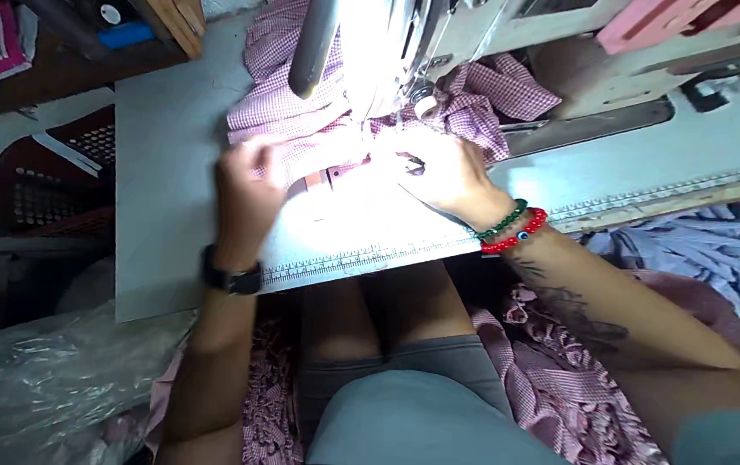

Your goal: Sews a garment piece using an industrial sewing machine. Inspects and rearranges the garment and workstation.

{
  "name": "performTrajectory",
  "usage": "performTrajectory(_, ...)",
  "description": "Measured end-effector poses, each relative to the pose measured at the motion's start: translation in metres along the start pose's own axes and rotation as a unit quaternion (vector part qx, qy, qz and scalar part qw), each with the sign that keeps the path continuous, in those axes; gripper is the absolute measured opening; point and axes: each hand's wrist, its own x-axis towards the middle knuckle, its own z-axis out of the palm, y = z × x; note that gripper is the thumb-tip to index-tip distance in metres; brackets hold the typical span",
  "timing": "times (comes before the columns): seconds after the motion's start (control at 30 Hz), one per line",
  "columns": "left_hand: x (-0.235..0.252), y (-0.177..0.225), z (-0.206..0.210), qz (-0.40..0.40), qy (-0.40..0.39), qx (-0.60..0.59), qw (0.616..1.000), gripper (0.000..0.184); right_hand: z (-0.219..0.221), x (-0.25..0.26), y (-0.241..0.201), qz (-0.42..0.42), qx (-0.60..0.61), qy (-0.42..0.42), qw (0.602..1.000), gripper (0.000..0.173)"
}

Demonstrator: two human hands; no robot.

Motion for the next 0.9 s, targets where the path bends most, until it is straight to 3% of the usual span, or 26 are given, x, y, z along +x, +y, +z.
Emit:
performTrajectory(0.03, 0.0, 0.01, 0.03, 0.008, -0.007, -0.062, 0.998, 0.021, 0.001, 0.0, 0.0, -0.003, -0.007, -0.007, 1.0, 0.038)
performTrajectory(0.1, 0.006, 0.023, 0.077, -0.048, -0.047, -0.095, 0.993, 0.022, 0.004, 0.0, -0.001, -0.011, -0.017, -0.014, 1.0, 0.039)
performTrajectory(0.17, 0.014, 0.024, 0.108, -0.114, -0.061, -0.048, 0.99, 0.034, 0.004, -0.002, 0.0, -0.015, -0.021, -0.008, 1.0, 0.036)
performTrajectory(0.23, 0.018, 0.026, 0.118, -0.129, -0.068, 0.006, 0.989, 0.036, 0.003, -0.005, 0.002, -0.027, -0.019, -0.004, 0.999, 0.028)
performTrajectory(0.33, 0.014, 0.021, 0.123, -0.078, -0.065, 0.034, 0.994, 0.025, 0.005, -0.008, 0.005, -0.052, -0.026, 0.004, 0.998, 0.028)
performTrajectory(0.47, 0.012, 0.016, 0.126, 0.007, -0.092, 0.031, 0.995, 0.023, 0.004, -0.008, 0.006, -0.081, -0.022, 0.01, 0.996, 0.029)
performTrajectory(0.57, 0.007, 0.011, 0.124, 0.091, -0.052, 0.016, 0.994, 0.014, 0.0, -0.013, 0.007, -0.089, -0.032, 0.008, 0.996, 0.037)
performTrajectory(0.7, -0.021, 0.022, 0.105, 0.194, -0.065, 0.055, 0.977, 0.011, -0.007, -0.028, 0.009, -0.128, -0.034, 0.01, 0.991, 0.027)
performTrajectory(0.8, -0.05, 0.036, 0.09, 0.214, -0.139, 0.1, 0.962, 0.015, -0.012, -0.041, 0.012, -0.134, -0.034, 0.003, 0.99, 0.028)
performTrajectory(0.9, -0.056, 0.03, 0.094, 0.226, -0.133, 0.113, 0.958, 0.015, -0.013, -0.045, 0.013, -0.128, -0.041, 0.008, 0.991, 0.027)
